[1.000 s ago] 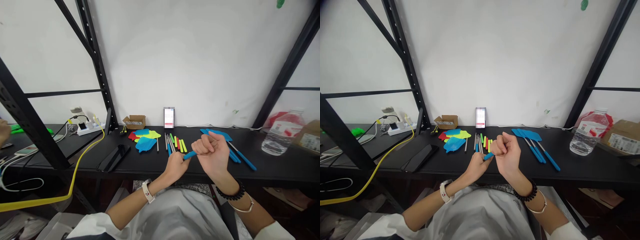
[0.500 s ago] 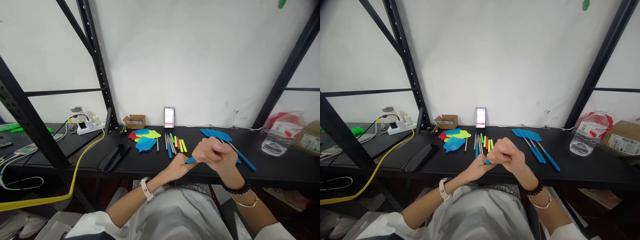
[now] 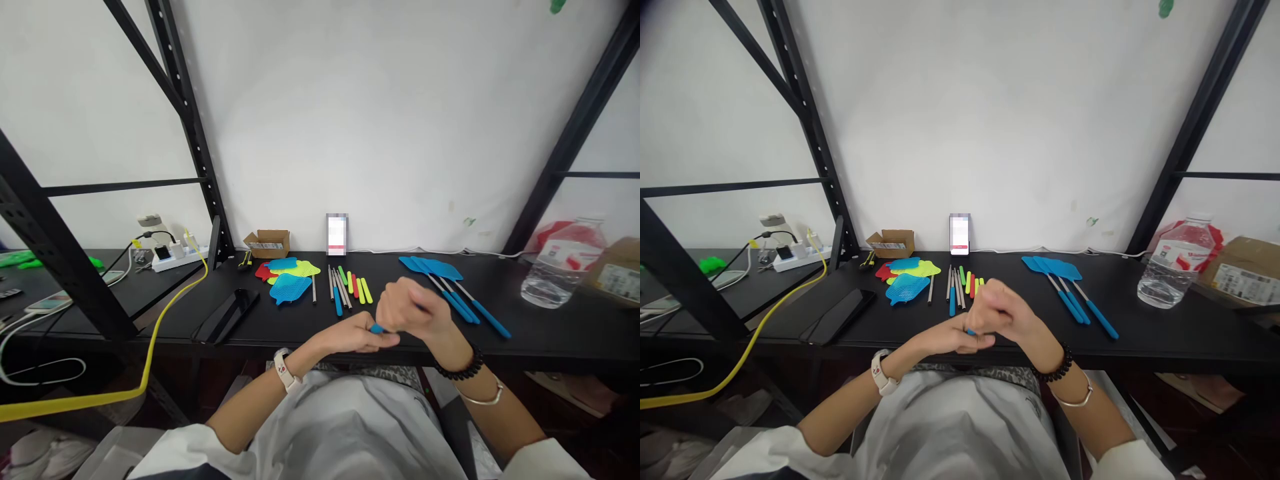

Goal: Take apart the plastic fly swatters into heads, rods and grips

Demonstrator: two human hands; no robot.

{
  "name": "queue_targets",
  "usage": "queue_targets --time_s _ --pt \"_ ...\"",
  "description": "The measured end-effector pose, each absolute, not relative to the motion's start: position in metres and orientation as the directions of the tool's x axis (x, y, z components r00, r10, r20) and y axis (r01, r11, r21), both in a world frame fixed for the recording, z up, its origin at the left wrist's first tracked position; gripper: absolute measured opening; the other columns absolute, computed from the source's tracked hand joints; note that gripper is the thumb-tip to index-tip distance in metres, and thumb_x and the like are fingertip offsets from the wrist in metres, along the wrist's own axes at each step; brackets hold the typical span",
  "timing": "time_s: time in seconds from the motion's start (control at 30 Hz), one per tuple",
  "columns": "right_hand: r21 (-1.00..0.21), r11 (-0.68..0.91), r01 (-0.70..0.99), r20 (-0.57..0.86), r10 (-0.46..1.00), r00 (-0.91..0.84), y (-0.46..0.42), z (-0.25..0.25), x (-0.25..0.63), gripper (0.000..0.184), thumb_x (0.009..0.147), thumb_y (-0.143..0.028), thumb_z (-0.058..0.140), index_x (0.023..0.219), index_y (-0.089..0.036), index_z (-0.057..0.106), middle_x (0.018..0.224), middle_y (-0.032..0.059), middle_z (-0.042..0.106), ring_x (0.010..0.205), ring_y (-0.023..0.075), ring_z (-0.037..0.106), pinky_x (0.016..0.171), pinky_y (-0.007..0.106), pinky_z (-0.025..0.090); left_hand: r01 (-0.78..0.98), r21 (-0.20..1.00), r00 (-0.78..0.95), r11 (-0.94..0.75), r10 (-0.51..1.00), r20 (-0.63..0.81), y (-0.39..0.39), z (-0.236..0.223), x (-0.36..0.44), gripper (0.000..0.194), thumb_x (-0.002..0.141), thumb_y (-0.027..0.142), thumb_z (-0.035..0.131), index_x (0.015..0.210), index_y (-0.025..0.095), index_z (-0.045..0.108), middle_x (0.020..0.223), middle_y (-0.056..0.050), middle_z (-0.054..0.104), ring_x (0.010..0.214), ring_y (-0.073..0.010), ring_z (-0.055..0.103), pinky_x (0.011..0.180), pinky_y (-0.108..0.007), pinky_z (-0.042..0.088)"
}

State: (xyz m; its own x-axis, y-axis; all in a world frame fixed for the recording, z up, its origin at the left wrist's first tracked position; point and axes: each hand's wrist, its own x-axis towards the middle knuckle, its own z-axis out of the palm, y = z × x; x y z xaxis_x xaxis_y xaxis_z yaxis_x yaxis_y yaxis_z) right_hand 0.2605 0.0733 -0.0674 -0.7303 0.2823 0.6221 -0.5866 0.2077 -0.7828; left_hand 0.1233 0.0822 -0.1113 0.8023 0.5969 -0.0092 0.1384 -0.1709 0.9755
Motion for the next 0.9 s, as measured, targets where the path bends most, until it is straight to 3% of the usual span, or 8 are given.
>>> queue_targets --time_s 0.13,0.3,0.53,0.73,0.9 --pt "-0.74 0.216 -0.637 0.595 0.653 -0.469 0.071 -0.065 0.257 0.053 0.087 -0.027 0.04 0.041 -0.017 0.017 0.036 -0.0064 0.011 0.035 0.007 0.008 0.042 0.025 0.016 0.194 0.943 0.633 -0.271 0.769 0.09 0.088 -0.113 0.126 0.052 0.069 0.057 0.049 0.047 0.018 0.023 0.043 0.008 0.019 0.041 -0.0008 0.015 0.044 -0.023 0.011" --pt "-0.718 0.288 -0.634 0.544 0.8 -0.252 0.063 -0.065 0.247 0.049 0.083 -0.025 0.044 0.043 -0.017 0.018 0.038 -0.0066 0.01 0.036 0.0075 0.009 0.043 0.026 0.015 0.328 0.864 0.501 -0.383 0.846 0.184 0.096 -0.12 0.128 0.051 0.073 0.052 0.045 0.045 0.017 0.021 0.042 0.007 0.017 0.044 -0.0018 0.015 0.046 -0.023 0.012" --pt "-0.658 0.418 -0.626 0.595 0.799 -0.092 0.05 -0.068 0.238 0.048 0.082 -0.023 0.044 0.042 -0.017 0.018 0.038 -0.0064 0.01 0.037 0.0074 0.01 0.045 0.027 0.015 0.51 0.652 0.427 -0.561 0.823 0.375 0.094 -0.114 0.126 0.041 0.075 0.028 0.045 0.039 0.015 0.031 0.044 0.007 0.017 0.047 -0.0033 0.014 0.05 -0.022 0.012" --pt "-0.679 0.465 -0.568 0.643 0.75 -0.156 0.053 -0.069 0.238 0.05 0.083 -0.026 0.045 0.042 -0.017 0.016 0.039 -0.0054 0.012 0.04 0.0091 0.015 0.048 0.028 0.018 0.679 0.418 0.408 -0.603 0.784 0.468 0.098 -0.101 0.113 0.036 0.075 0.022 0.042 0.04 0.015 0.047 0.039 0.004 0.029 0.041 -0.0054 0.019 0.05 -0.024 0.012" --pt "-0.602 0.663 -0.445 0.795 0.547 -0.261 0.049 -0.077 0.231 0.047 0.082 -0.023 0.045 0.044 -0.016 0.018 0.041 -0.005 0.017 0.042 0.0085 0.015 0.052 0.03 0.022 0.58 0.252 0.558 -0.775 0.603 0.569 0.112 -0.105 0.103 0.038 0.077 0.02 0.039 0.04 0.015 0.044 0.039 0.004 0.031 0.039 -0.0047 0.019 0.048 -0.024 0.015"
